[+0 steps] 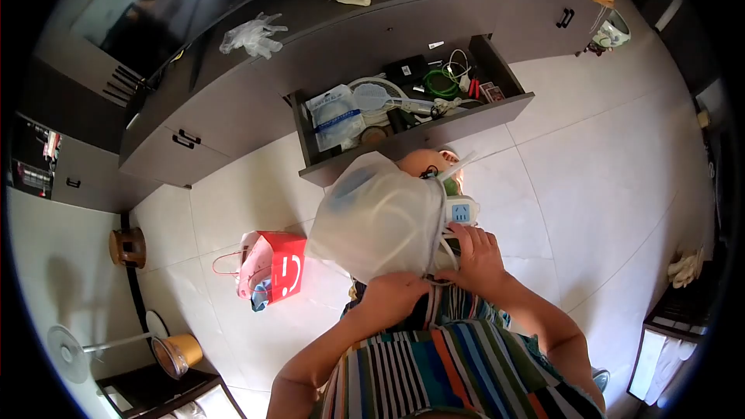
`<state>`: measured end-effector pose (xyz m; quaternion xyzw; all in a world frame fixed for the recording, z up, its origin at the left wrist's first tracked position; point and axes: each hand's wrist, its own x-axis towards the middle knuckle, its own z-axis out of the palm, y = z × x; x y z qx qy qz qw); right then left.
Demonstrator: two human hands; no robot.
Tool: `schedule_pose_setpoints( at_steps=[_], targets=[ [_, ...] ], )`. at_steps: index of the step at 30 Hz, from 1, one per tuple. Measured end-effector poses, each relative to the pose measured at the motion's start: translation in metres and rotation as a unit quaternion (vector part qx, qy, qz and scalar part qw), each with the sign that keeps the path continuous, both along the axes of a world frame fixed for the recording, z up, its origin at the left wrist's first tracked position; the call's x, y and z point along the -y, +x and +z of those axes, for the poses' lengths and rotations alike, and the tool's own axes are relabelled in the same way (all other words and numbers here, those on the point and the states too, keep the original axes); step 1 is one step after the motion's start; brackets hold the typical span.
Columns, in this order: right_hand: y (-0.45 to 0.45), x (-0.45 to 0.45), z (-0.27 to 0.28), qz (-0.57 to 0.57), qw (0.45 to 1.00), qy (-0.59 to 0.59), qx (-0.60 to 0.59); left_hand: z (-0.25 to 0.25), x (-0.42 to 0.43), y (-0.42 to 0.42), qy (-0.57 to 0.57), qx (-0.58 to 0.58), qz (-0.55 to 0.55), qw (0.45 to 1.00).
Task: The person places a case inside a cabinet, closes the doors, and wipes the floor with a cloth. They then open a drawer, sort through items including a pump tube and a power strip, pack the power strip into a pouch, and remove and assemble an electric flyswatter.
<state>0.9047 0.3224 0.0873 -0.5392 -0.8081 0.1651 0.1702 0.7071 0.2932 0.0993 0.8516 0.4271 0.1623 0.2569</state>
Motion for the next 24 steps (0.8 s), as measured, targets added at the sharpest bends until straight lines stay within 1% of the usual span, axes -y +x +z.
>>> schedule_pose_setpoints(
  at_steps=[2,5,6,8,9,10,11,12,13,14,15,16,18,19,20,21,22,23,24],
  targets=[
    [0.001,-0.013,0.013,0.035,0.999,0.003,0.015,-0.021,0.006,0.0,-0.008,-0.006,-0.056,0.998],
    [-0.004,-0.051,0.057,0.069,0.991,0.117,0.003,-0.038,0.014,-0.003,-0.012,0.043,-0.055,0.997],
    [-0.013,-0.068,0.064,0.092,0.987,0.099,-0.09,-0.039,0.015,-0.003,-0.024,0.059,-0.044,0.997],
    [-0.038,-0.086,0.063,0.159,0.979,0.086,-0.091,-0.041,0.014,-0.003,-0.044,0.091,-0.022,0.995],
    [-0.048,-0.093,0.058,0.194,0.973,0.08,-0.092,-0.042,0.013,-0.004,-0.024,0.107,-0.02,0.994],
    [-0.051,-0.095,0.049,0.241,0.97,-0.007,-0.021,-0.045,0.013,-0.005,-0.005,0.123,-0.019,0.992],
    [-0.051,-0.099,0.039,0.234,0.967,-0.097,-0.005,-0.045,0.014,-0.005,0.013,0.139,-0.019,0.99],
    [-0.047,-0.107,0.03,0.223,0.957,-0.186,0.015,-0.04,0.017,-0.011,-0.057,0.063,0.002,0.996],
    [-0.041,-0.114,0.023,0.21,0.938,-0.273,0.038,-0.043,0.028,-0.016,-0.043,0.125,0.158,0.979],
    [-0.034,-0.117,0.016,0.202,0.94,-0.276,0.006,-0.048,0.043,-0.02,-0.028,0.184,0.307,0.933],
    [-0.027,-0.116,0.008,0.192,0.94,-0.279,-0.027,-0.053,0.05,-0.022,-0.013,0.237,0.447,0.863],
    [-0.023,-0.11,0.004,0.18,0.94,-0.284,-0.062,-0.056,0.047,-0.02,-0.061,0.318,0.501,0.803],
    [-0.024,-0.096,0.004,0.108,0.951,-0.272,-0.098,-0.061,0.036,-0.017,-0.15,0.463,0.585,0.649],
    [-0.025,-0.095,0.004,0.073,0.955,-0.264,-0.117,-0.058,0.03,-0.018,-0.217,0.421,0.544,0.693],
    [-0.024,-0.099,0.004,0.111,0.944,-0.304,-0.066,-0.052,0.026,-0.019,-0.283,0.372,0.497,0.732],
    [-0.022,-0.097,0.005,0.114,0.95,-0.288,-0.032,-0.046,0.023,-0.021,-0.348,0.318,0.444,0.762],
    [-0.017,-0.091,0.005,0.117,0.955,-0.273,0.003,-0.042,0.019,-0.009,-0.24,0.278,0.417,0.832],
    [-0.01,-0.084,0.004,0.121,0.958,-0.258,0.037,-0.042,0.016,-0.003,-0.268,0.338,0.389,0.814],
    [0.006,-0.079,-0.015,0.166,0.975,-0.146,0.0,-0.043,0.011,0.002,-0.291,0.398,0.359,0.792]
  ],
)
